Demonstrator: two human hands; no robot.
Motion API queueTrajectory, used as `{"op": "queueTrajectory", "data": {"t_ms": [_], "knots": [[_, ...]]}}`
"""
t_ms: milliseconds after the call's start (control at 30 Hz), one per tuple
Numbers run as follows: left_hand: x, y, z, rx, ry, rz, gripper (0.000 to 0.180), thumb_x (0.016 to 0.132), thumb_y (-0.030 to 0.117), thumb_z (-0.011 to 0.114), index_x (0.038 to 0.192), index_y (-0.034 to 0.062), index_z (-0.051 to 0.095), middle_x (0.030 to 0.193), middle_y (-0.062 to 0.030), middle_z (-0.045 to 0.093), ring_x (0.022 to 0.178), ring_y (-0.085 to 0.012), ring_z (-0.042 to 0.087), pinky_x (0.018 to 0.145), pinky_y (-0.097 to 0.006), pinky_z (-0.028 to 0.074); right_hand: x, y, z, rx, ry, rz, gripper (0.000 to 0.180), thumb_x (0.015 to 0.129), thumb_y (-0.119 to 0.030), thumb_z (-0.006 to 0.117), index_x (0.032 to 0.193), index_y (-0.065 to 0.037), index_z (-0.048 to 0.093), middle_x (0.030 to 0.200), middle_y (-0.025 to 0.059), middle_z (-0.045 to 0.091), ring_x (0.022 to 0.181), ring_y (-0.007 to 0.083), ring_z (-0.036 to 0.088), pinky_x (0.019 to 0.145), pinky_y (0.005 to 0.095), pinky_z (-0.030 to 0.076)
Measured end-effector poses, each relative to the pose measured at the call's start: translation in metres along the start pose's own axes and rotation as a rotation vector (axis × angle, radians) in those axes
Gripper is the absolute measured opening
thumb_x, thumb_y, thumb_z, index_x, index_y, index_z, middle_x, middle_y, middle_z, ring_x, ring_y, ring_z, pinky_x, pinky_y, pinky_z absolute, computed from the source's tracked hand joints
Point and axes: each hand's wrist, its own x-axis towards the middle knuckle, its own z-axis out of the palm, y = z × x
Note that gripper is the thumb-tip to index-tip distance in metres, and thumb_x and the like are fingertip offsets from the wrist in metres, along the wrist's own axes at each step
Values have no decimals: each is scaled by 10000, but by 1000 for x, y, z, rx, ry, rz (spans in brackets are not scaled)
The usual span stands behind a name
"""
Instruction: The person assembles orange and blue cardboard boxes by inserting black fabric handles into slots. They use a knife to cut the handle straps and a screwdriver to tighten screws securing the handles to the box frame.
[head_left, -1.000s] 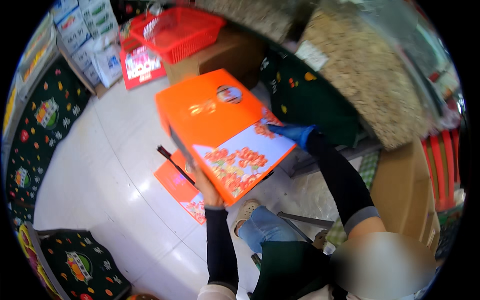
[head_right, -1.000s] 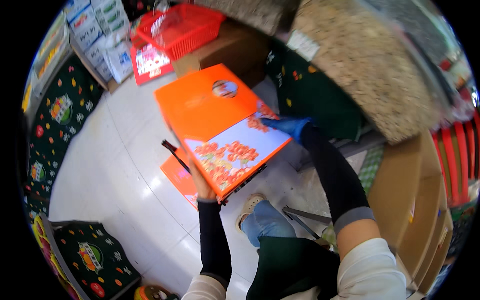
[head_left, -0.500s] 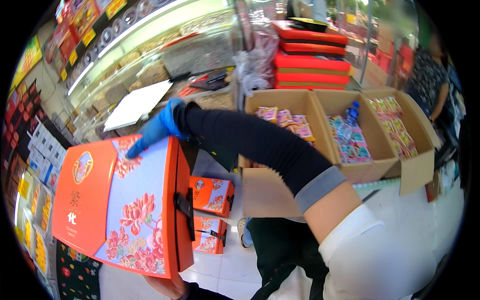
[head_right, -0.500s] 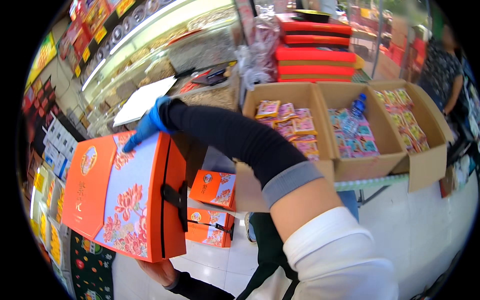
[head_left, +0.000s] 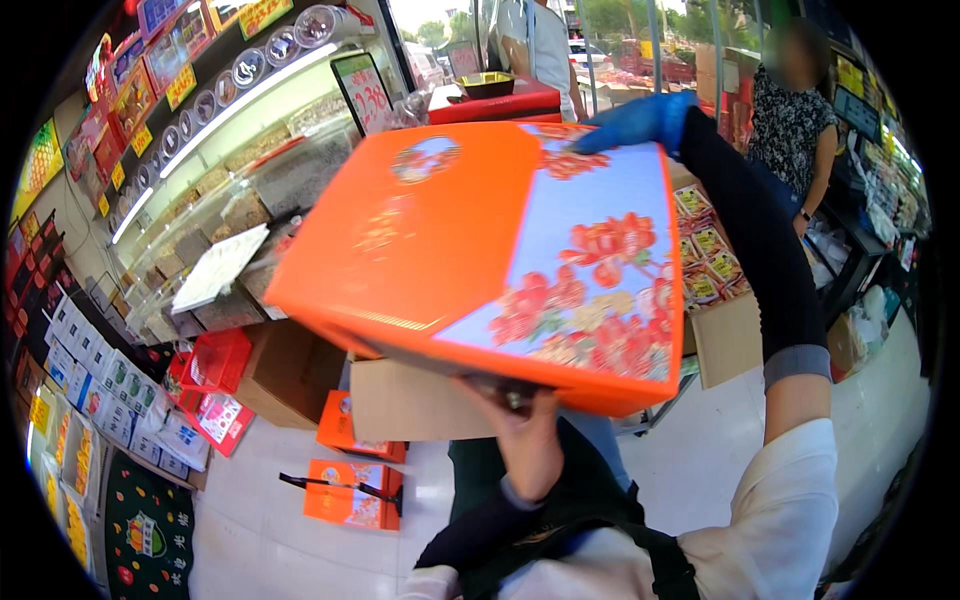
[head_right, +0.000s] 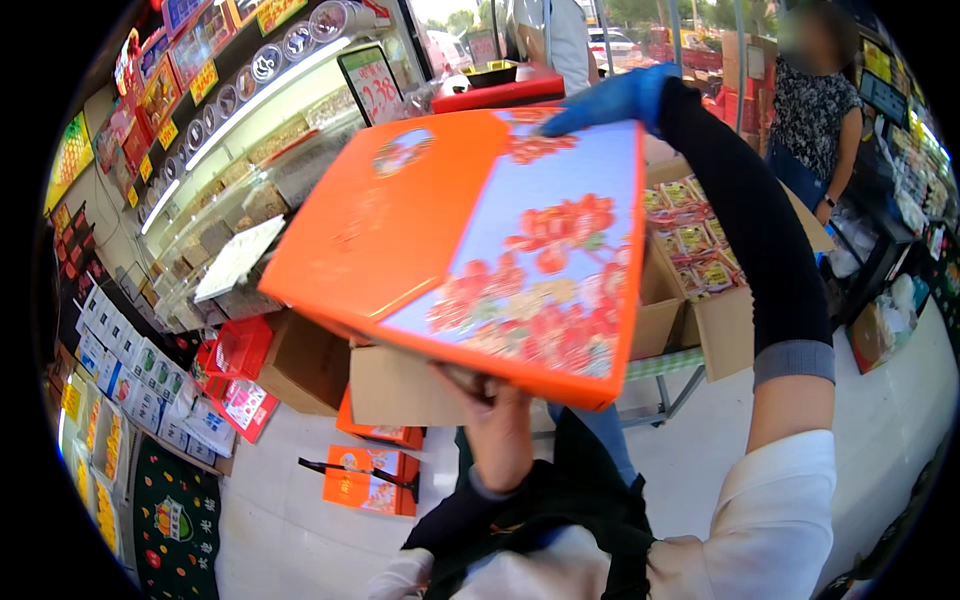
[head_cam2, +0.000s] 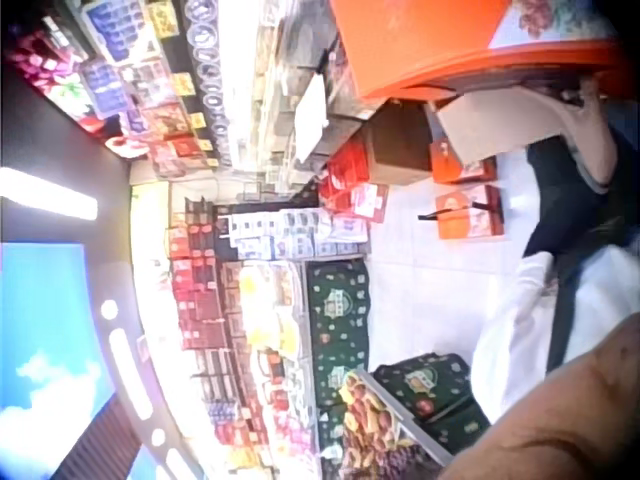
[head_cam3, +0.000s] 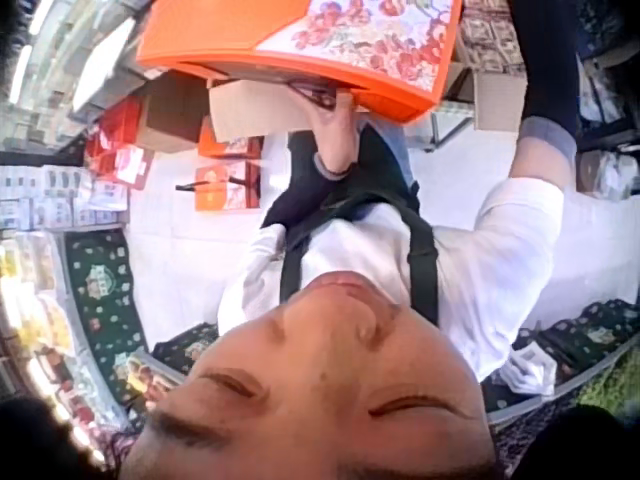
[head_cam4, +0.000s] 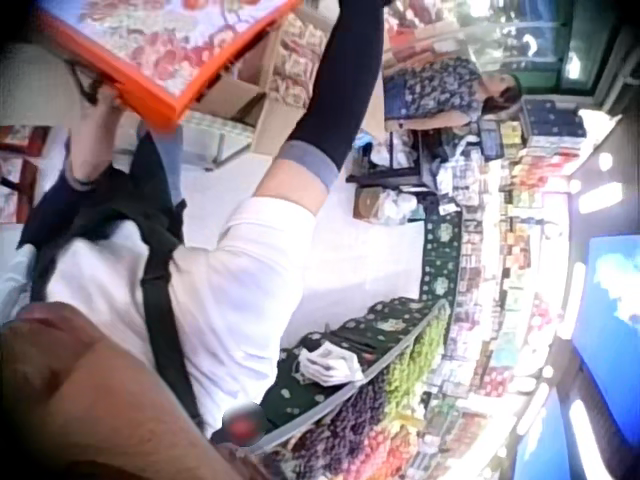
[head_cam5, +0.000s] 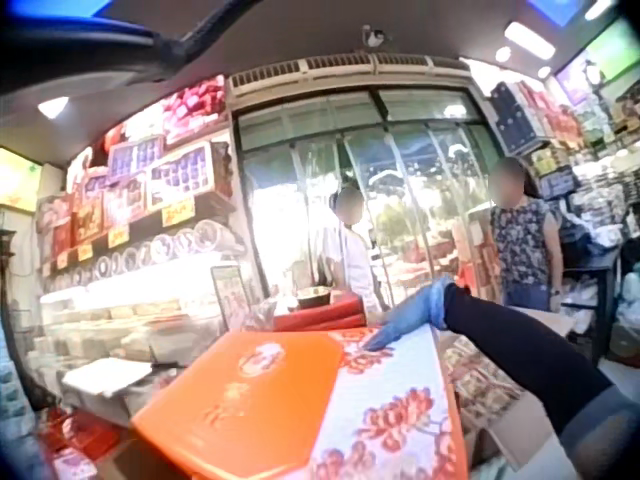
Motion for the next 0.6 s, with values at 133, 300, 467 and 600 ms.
{"op": "queueTrajectory", "data": {"t_ms": [133,300,467,600], "knots": [[-11,-62,54,-62,-23,-91,911,859,73,584,1407,177,-136,1364,-87,226,1138,-191,356,940,-318,343,-26,93,-32,-157,35,251,683,773,-540,602,1214,-28,505,1183,123,551,1021,153,548,893,251,422],[-8,-83,86,-93,-37,-157,963,853,71,589,1382,162,-210,1400,-106,164,1162,-173,320,1000,-293,266,-15,171,-36,-19,-8,385,724,777,-553,582,1265,-30,462,1234,149,511,1048,170,536,899,274,419],[-4,-97,97,-24,-155,-246,1058,828,54,615,1334,174,-306,1393,-110,169,1143,-174,359,944,-315,355,14,212,-64,-112,-31,390,707,777,-546,576,1265,-46,467,1223,143,520,1065,187,526,924,294,399],[5,-48,61,86,-574,-569,898,816,22,608,1404,144,-60,1244,-119,371,1045,-164,482,841,-287,441,23,195,-65,-177,13,209,570,824,-403,579,1255,-45,476,1217,130,522,1074,176,516,931,282,388]]}}
